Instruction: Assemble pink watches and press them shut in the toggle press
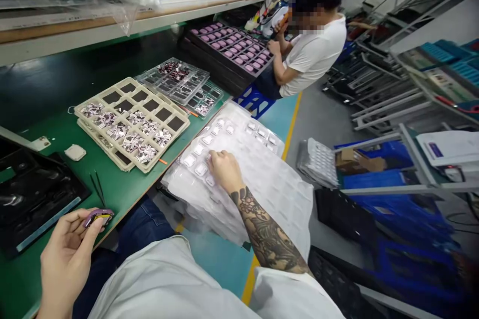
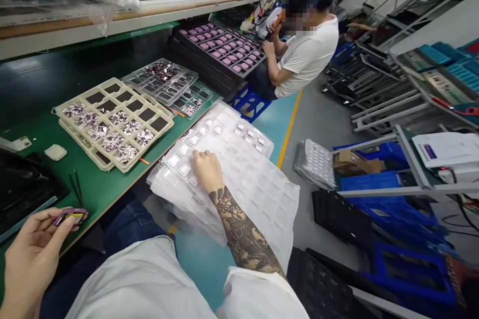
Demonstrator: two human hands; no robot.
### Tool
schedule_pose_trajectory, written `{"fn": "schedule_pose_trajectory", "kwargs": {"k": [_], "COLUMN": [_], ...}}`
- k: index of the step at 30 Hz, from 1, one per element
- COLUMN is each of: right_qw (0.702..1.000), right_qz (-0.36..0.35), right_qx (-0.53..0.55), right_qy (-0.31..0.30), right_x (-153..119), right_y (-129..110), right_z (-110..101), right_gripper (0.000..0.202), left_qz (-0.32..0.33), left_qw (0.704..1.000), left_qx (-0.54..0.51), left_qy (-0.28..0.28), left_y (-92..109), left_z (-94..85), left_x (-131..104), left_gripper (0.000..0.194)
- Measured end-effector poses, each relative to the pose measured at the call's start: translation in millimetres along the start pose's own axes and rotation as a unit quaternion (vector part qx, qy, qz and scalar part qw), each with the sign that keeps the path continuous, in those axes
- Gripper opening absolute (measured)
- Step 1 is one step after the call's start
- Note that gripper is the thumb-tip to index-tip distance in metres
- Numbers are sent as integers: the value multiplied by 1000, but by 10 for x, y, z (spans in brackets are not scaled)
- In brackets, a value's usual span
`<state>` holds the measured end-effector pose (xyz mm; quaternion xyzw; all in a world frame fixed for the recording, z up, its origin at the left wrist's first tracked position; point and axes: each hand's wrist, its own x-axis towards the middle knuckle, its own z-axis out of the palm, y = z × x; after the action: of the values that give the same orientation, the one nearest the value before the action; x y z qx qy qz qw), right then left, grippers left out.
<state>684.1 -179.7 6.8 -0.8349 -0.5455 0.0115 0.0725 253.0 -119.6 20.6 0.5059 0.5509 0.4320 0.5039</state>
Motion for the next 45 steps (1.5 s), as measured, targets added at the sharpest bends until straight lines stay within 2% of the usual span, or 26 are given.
{"fn": "schedule_pose_trajectory", "kwargs": {"k": [2,4,6,8,11,13,15,17,19,22,24,27,29,32,34,36,39,42,45], "right_qw": [1000,998,984,941,869,824,788,763,745,731,741,757,754,747,751,751,734,732,751], "right_qz": [-9,-28,-68,-120,-195,-257,-311,-352,-396,-453,-448,-421,-422,-417,-373,-323,-293,-278,-276], "right_qx": [-6,19,128,289,451,504,532,541,532,502,495,499,501,516,539,565,594,605,585], "right_qy": [7,44,103,128,57,8,-11,-31,-66,-91,-70,-40,-39,-56,-79,-115,-150,-140,-136], "right_x": [-32,-108,-197,-266,-329,-365,-396,-407,-392,-330,-277,-211,-191,-204,-222,-230,-235,-278,-325], "right_y": [-69,-202,-442,-806,-1536,-2056,-2508,-2833,-3022,-3125,-3150,-3208,-3256,-3298,-3300,-3295,-3298,-3301,-3276], "right_z": [-81,-187,-276,-310,-242,-155,-76,-16,33,112,162,210,220,218,210,203,201,214,199], "right_gripper": [14,20,24,22,14,15,20,27,34,42,42,40,40,41,40,29,19,23,25], "left_qz": [-7,-18,-28,-31,-36,-44,-51,-49,-39,-33,-30,-18,-16,-19,-14,-2,26,71,109], "left_qw": [1000,1000,999,999,997,993,986,980,975,969,965,963,960,958,963,970,982,989,988], "left_qx": [6,4,-3,-17,-63,-105,-145,-176,-189,-199,-215,-247,-266,-265,-246,-223,-172,-93,-36], "left_qy": [3,10,18,21,28,42,57,82,113,146,145,102,87,105,108,98,79,85,105], "left_y": [-37,-62,-63,-47,-20,-9,-9,-26,-59,-107,-111,-67,-22,31,49,57,47,2,-63], "left_z": [-58,-114,-140,-129,-91,-84,-98,-134,-184,-264,-303,-332,-337,-342,-353,-370,-399,-417,-406], "left_x": [-4,-12,-24,-28,-2,16,19,15,15,24,24,10,3,11,22,28,19,-11,-46], "left_gripper": [42,43,49,55,48,45,46,47,49,50,49,51,48,34,29,31,32,28,29]}}
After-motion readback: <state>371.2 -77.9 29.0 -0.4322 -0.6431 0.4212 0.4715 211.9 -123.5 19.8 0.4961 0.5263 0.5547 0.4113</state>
